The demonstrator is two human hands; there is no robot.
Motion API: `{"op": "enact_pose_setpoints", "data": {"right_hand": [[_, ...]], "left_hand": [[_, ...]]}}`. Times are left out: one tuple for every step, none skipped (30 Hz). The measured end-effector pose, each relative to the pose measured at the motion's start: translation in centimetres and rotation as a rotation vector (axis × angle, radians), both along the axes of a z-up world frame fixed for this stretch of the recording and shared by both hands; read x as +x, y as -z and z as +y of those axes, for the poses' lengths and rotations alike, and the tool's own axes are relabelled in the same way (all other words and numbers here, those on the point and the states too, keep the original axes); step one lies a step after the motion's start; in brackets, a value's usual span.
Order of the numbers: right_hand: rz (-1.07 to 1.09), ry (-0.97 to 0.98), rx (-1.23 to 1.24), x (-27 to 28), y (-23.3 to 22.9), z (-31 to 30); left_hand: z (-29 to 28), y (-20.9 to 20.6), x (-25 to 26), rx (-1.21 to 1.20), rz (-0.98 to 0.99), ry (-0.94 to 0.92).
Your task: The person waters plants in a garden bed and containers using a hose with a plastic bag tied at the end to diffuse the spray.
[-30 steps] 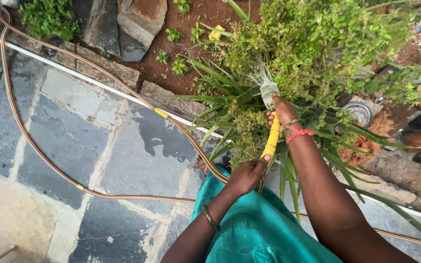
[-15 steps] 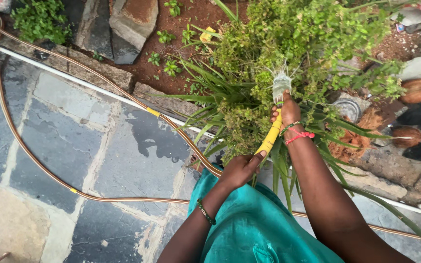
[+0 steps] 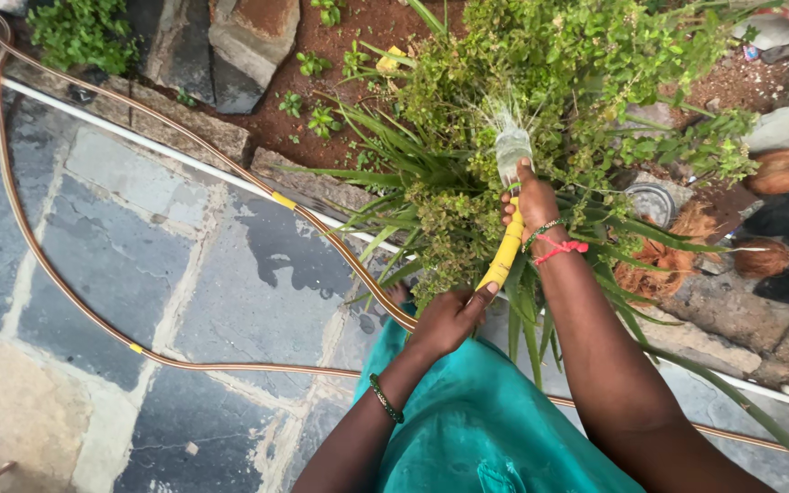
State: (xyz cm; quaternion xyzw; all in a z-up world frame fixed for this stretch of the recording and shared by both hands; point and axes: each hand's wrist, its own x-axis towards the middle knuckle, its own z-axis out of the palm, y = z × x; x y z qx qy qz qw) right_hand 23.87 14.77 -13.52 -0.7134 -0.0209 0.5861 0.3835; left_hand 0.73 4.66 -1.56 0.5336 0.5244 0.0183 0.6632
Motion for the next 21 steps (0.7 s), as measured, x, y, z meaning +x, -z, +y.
{"op": "enact_pose_setpoints", "data": {"right_hand": [[0.002,0.002,0.003,-0.2,0.2,-0.1],[0.023,0.022,-0.001,-0.4,0.4,-0.3],[0.045,0.042,-0.005,-0.4,0.5,-0.5],[0.046,0.034,0.006,-0.4,0.6,-0.2],[0.017,0.020,-0.029,-0.4,0.5,-0.1],[-0.006,0.011,-0.074,-0.7,0.7,-0.3],[0.000,0.007,-0.072,-0.8,0.8,-0.1],[0.036,0.019,-0.061,-0.7,1.0,0.1],[0.071,0.032,-0.048,-0.8,1.3,0.3],[0.068,0.036,-0.046,-1.0,1.6,0.5],[0.038,0.016,-0.068,-1.4,1.9,0.9],[0.006,-0.011,-0.086,-1.8,2.0,1.4],[0.002,-0.013,-0.081,-2.2,2.1,1.9],[-0.026,-0.048,-0.093,-2.8,2.3,2.2],[-0.054,-0.083,-0.105,-3.3,2.4,2.4],[-0.051,-0.083,-0.106,-3.7,2.6,2.5],[-0.072,-0.111,-0.130,-3.8,2.8,2.9],[-0.094,-0.133,-0.155,-3.8,3.2,3.1],[-0.091,-0.127,-0.155,-3.8,3.8,3.4],[-0.078,-0.157,-0.159,-3.5,4.5,3.5],[-0.066,-0.188,-0.164,-3.2,5.3,3.5]], "left_hand": [[0.0,0.1,-0.3,0.003,0.002,0.002],[-0.1,0.3,-0.6,0.015,-0.011,0.012],[-0.1,0.3,-0.9,0.028,-0.024,0.022],[0.1,0.4,-1.1,0.039,-0.023,0.015],[0.4,0.5,-1.2,0.026,-0.023,0.031],[0.3,0.4,-1.5,0.003,-0.017,0.052],[0.3,0.3,-1.8,0.004,-0.011,0.048],[0.5,0.3,-2.0,-0.003,-0.028,0.049],[0.7,0.4,-2.2,-0.009,-0.044,0.049],[0.9,0.5,-2.5,-0.007,-0.047,0.053],[1.1,0.7,-2.8,-0.039,-0.063,0.042],[1.3,1.0,-3.1,-0.068,-0.079,0.024],[1.6,1.3,-3.4,-0.063,-0.083,0.021],[1.6,1.6,-3.8,-0.054,-0.112,0.005],[1.7,1.9,-4.0,-0.045,-0.140,-0.012],[1.6,2.1,-4.3,-0.046,-0.138,-0.012],[1.6,2.3,-4.4,-0.049,-0.126,-0.007],[1.8,2.3,-4.6,-0.051,-0.116,0.004],[2.0,2.3,-4.6,-0.052,-0.113,0.011],[2.0,2.3,-4.2,-0.114,-0.135,-0.029],[1.9,2.2,-3.9,-0.176,-0.155,-0.069]]}}
